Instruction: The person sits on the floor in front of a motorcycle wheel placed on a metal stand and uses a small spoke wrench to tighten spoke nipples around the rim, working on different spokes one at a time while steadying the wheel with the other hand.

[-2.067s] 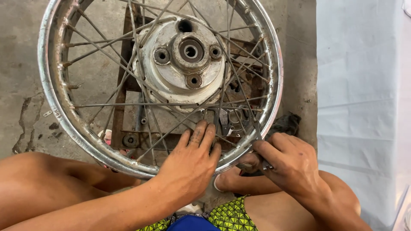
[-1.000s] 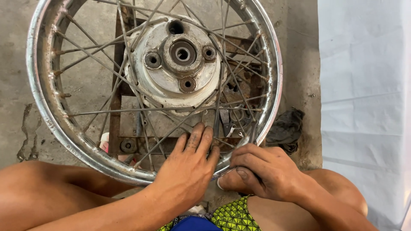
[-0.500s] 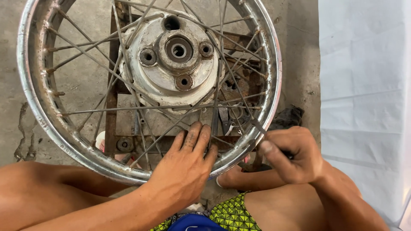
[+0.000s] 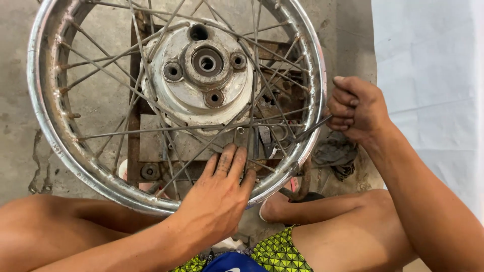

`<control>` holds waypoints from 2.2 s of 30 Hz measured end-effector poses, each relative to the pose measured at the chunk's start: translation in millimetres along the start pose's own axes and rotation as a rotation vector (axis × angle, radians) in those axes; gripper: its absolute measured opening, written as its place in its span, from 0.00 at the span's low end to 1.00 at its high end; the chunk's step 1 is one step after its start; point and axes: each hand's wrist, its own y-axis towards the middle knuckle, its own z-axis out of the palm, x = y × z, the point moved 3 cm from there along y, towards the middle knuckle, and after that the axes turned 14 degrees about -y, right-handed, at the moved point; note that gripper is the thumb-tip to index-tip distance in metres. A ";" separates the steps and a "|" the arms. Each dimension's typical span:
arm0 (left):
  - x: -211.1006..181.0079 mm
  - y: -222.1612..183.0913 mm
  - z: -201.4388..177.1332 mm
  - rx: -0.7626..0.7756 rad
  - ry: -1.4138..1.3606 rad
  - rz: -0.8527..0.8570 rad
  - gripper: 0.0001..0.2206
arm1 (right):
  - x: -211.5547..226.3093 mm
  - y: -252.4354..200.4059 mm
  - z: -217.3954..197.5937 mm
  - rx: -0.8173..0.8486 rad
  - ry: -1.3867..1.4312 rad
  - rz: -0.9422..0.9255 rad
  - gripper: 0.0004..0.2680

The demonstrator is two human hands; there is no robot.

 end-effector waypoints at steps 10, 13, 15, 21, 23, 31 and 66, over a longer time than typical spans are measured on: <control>-1.1 0.3 -1.7 0.035 -0.010 -0.019 0.25 | 9.2 -82.8 12.8 -0.110 -0.324 -0.680 0.16; -1.8 0.0 -6.7 -0.042 0.005 -0.012 0.24 | -5.2 -88.8 31.8 0.041 -0.564 -0.971 0.14; -2.2 -1.2 -5.3 -0.019 0.018 -0.010 0.26 | -5.4 -103.4 61.7 -0.030 -0.928 -1.113 0.16; 0.3 -0.9 2.3 0.013 0.004 -0.018 0.29 | -2.3 -123.8 92.2 -0.043 -1.079 -1.167 0.08; -0.2 -1.1 1.3 -0.001 0.006 -0.018 0.29 | -3.7 -122.5 95.3 -0.063 -1.103 -1.159 0.06; -0.4 0.1 2.4 0.023 0.012 -0.023 0.26 | -26.0 -119.1 105.5 -0.143 -1.261 -1.144 0.08; -10.0 30.9 -0.2 0.027 -0.126 -0.093 0.34 | -35.9 -106.5 64.9 -0.487 -1.277 -0.587 0.21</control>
